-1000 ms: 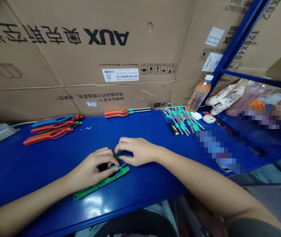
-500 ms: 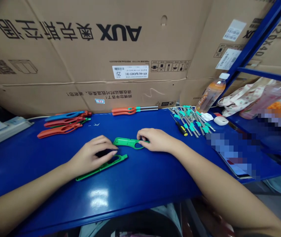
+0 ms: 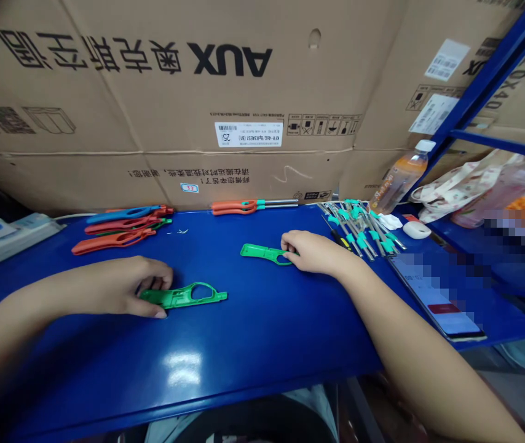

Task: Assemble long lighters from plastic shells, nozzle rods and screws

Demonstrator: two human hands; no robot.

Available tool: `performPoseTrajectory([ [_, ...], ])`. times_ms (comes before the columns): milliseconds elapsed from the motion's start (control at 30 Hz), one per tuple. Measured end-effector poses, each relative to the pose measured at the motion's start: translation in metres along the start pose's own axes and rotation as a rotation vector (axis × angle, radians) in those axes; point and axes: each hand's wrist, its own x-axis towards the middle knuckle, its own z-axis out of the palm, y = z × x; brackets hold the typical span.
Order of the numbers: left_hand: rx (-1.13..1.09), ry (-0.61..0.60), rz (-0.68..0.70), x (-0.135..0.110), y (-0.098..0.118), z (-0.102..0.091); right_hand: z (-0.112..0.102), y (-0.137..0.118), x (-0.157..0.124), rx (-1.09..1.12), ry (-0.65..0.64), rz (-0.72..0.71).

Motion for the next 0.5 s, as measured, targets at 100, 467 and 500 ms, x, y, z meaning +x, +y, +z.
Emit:
performPoseTrajectory([
  [100,-0.015,0.073,0.067,0.005,0.007,0.007,0.001,-0.001,-0.001,-0.020,0.012,0.018],
  [467,-0.176,0.534,0.324,0.052,0.045,0.073,0.044,-0.021,0.028,0.053,0.278,-0.103],
  [500,-0.174,0.537,0.328,0.052,0.044,0.073,0.047,-0.022,0.029,0.071,0.295,-0.116],
])
